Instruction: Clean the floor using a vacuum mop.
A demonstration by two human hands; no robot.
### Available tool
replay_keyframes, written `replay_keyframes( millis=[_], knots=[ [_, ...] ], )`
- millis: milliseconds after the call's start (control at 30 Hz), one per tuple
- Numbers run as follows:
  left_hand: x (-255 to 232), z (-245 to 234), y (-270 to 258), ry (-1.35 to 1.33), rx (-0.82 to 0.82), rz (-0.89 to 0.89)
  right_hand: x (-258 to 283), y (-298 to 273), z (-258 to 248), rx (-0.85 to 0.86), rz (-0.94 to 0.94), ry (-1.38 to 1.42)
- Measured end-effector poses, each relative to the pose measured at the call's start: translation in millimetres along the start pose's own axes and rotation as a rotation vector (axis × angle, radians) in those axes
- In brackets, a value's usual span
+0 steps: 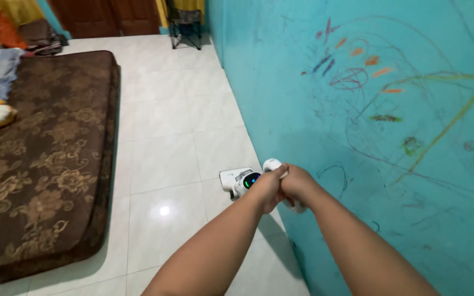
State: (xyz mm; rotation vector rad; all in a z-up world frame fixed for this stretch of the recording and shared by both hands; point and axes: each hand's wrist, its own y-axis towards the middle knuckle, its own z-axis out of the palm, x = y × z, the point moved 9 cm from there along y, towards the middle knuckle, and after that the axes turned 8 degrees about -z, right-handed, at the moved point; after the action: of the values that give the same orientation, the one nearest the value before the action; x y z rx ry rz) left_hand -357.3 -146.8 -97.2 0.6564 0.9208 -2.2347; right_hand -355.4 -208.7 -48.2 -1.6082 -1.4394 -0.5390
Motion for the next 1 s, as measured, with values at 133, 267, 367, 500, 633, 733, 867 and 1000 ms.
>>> replay_keyframes(
  millis=[133, 267, 367, 500, 633, 733, 867, 1000],
  knots=[
    [-24.2, -6.6, 0.8, -0.021, -0.156, -0.018, 15.5, 23.2, -14.3, 0.009, -0.003, -0.072],
    [-60.5, -0.3, 11.6, 0.064, -0.028, 0.053, 43.5, 48.3, -21.3, 0.106, -0.107, -0.162],
    [-89.8, -14.2, 22.4, 0.077, -0.054, 0.044, 69.5, 71.6, -21.4, 0.145, -0.109, -0.200],
    [-126.2, -33.9, 53.4, 0.065, -0.078, -0.004, 95.3, 116.3, -21.6, 0.214, -0.080, -0.235],
    [-161.1, -69.1, 91.7, 0.027, -0.120, -0.021, 111.5, 169.1, -17.8, 0.237, -0.083, -0.234],
    [-198.4, -92.6, 111.0, 0.039, -0.169, 0.007, 131.6, 215.0, -15.2, 0.247, -0.123, -0.179],
    [-244.9, -133.4, 145.7, -0.045, -0.249, 0.043, 157.8, 281.6, -7.8, 0.247, -0.183, -0.261],
    [-299.0, -165.0, 174.8, -0.115, -0.286, 0.099, 176.7, 358.1, 0.8, 0.288, -0.206, -0.217]
  ],
)
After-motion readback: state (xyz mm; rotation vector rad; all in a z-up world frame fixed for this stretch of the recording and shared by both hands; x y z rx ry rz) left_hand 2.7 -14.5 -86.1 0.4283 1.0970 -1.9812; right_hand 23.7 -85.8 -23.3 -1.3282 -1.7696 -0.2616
